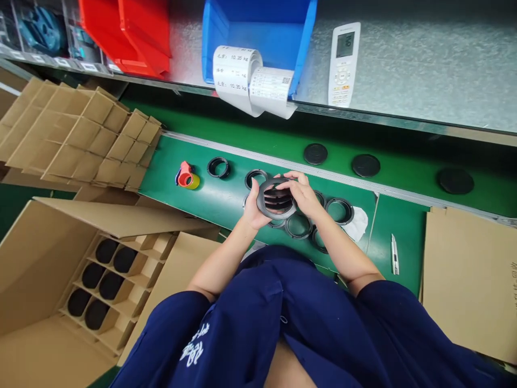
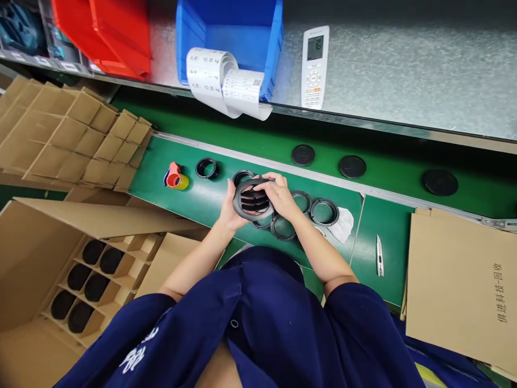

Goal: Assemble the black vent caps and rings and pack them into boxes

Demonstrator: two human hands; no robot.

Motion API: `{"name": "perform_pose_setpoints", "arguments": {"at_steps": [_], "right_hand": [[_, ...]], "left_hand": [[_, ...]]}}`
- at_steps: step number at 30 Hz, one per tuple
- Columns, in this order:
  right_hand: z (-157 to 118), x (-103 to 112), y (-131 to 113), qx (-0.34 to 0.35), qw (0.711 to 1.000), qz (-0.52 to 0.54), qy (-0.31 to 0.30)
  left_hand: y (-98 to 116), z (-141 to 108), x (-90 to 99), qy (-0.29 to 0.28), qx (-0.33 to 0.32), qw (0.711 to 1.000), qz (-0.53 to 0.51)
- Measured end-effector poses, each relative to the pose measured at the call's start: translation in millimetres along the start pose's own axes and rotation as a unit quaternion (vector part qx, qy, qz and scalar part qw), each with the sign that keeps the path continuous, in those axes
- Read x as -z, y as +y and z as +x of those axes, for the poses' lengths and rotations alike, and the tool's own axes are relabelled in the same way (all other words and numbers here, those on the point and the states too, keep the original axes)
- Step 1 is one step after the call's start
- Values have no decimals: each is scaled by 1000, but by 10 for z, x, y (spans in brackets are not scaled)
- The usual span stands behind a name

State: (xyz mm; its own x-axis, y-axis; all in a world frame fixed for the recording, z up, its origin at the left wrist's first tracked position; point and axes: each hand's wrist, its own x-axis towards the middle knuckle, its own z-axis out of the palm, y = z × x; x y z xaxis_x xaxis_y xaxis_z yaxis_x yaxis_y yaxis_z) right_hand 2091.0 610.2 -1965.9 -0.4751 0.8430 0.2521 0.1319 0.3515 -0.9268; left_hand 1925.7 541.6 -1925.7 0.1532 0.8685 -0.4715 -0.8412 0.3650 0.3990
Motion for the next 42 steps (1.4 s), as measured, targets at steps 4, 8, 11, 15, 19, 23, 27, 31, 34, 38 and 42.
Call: {"name": "perform_pose_setpoints", "arguments": {"at_steps": [4, 8, 11, 15, 19, 23, 27, 31, 34, 38, 42], "right_hand": [[93, -220, -68, -67, 990, 125, 18], [104, -401, -204, -61, 989, 126, 34], [95, -526, -306, -52, 992, 109, 31], [112, -687, -387, -39, 995, 93, 25], [141, -823, -439, -47, 994, 96, 21], [159, -917, -483, -57, 994, 88, 18], [189, -965, -491, -73, 993, 89, 15], [223, -984, -452, -87, 989, 114, 18], [187, -1000, -408, -45, 999, 30, -3], [24, -1060, -321, 73, 965, -204, -149], [-79, -1209, -142, 44, 921, -279, -269]], "left_hand": [[185, -149, 134, 1, 16, 1000, -16], [350, -283, 282, -13, 28, 999, -29], [449, -373, 378, -32, 37, 998, -37], [588, -469, 456, -55, 51, 996, -57], [732, -535, 499, -59, 49, 995, -67], [824, -575, 553, -56, 46, 995, -69], [858, -576, 614, -67, 54, 993, -80], [895, -525, 679, -71, 54, 993, -82], [925, -455, 775, -44, 53, 996, -60], [852, -345, 996, 37, 50, 998, -28], [637, -236, 1210, 106, 101, 989, 8]]}}
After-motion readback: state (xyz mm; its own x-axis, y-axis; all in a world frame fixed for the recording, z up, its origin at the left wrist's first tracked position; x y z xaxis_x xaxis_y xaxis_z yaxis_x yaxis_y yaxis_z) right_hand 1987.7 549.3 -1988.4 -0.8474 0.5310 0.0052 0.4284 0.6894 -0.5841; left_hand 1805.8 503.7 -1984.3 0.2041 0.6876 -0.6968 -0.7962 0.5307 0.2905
